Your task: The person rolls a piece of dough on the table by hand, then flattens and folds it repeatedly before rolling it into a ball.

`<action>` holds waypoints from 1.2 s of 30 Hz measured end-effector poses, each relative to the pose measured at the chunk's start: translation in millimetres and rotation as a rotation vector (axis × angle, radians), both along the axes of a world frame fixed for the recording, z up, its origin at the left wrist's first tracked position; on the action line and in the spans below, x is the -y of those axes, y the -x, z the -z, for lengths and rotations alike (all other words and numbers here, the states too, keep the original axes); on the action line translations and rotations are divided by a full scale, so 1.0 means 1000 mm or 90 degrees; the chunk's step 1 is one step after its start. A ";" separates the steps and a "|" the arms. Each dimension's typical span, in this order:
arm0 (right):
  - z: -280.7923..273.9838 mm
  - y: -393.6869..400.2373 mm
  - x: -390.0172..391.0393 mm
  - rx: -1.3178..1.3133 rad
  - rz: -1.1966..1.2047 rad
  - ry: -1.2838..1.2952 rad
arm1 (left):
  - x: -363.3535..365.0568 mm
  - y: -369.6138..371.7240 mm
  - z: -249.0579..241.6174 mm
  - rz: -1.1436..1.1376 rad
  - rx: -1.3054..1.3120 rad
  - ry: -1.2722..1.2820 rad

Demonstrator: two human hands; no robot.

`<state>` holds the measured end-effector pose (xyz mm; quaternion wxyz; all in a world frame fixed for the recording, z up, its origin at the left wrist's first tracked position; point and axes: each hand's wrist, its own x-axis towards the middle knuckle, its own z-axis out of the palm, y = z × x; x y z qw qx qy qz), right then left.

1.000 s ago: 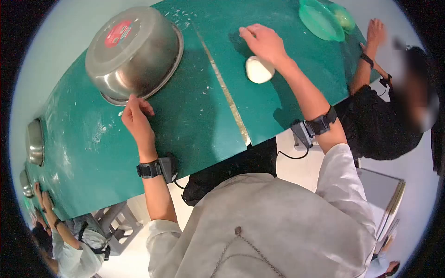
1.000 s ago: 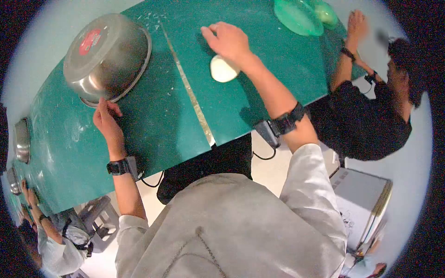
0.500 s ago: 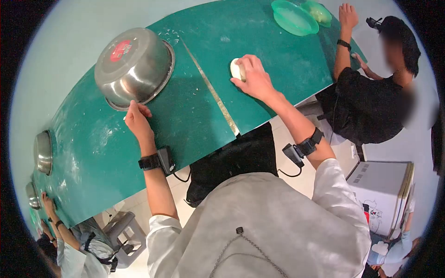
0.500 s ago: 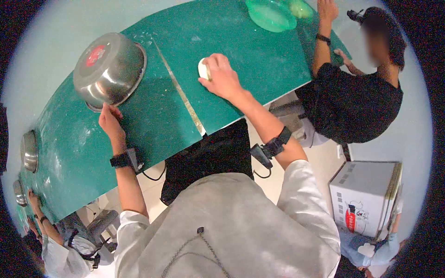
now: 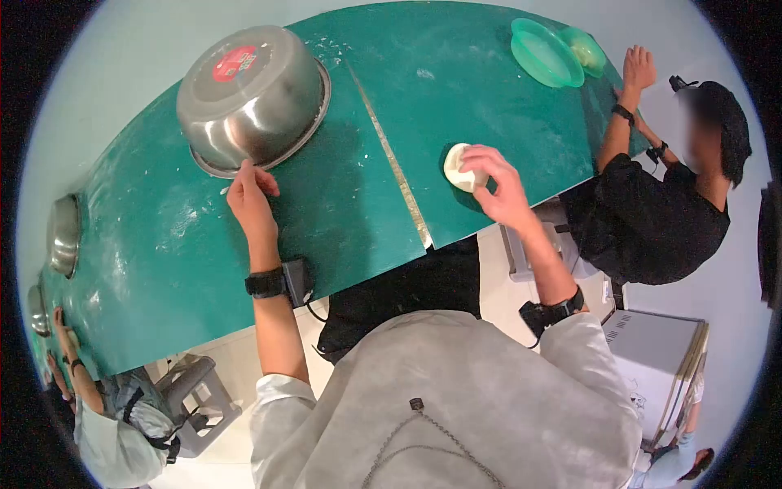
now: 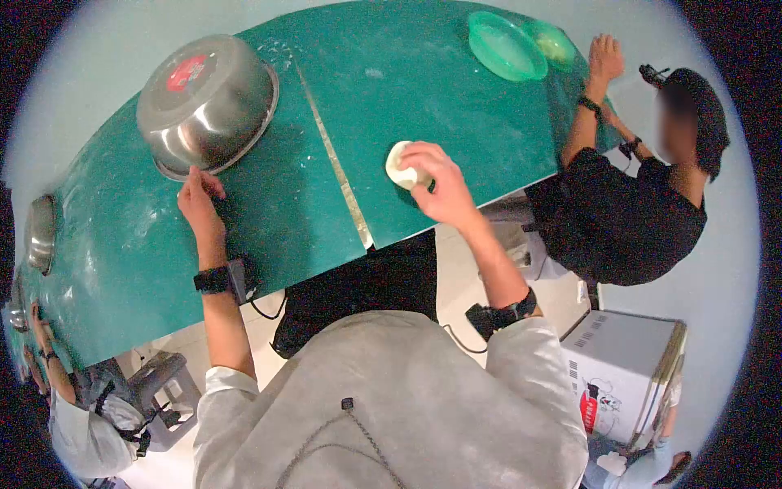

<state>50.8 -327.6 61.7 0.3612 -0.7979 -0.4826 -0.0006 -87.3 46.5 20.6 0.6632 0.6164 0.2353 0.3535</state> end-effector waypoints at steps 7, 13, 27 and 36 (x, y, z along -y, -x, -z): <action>0.009 0.006 -0.049 0.247 0.272 0.136 | 0.001 -0.001 0.001 -0.007 -0.017 0.045; 0.016 -0.048 -0.091 0.202 0.426 0.262 | 0.003 -0.001 -0.005 0.020 -0.063 0.008; 0.031 -0.163 -0.154 0.193 0.509 0.025 | 0.000 0.000 -0.006 -0.045 -0.043 0.004; 0.035 -0.125 -0.122 0.208 0.562 -0.090 | -0.004 -0.001 0.004 0.002 -0.059 -0.038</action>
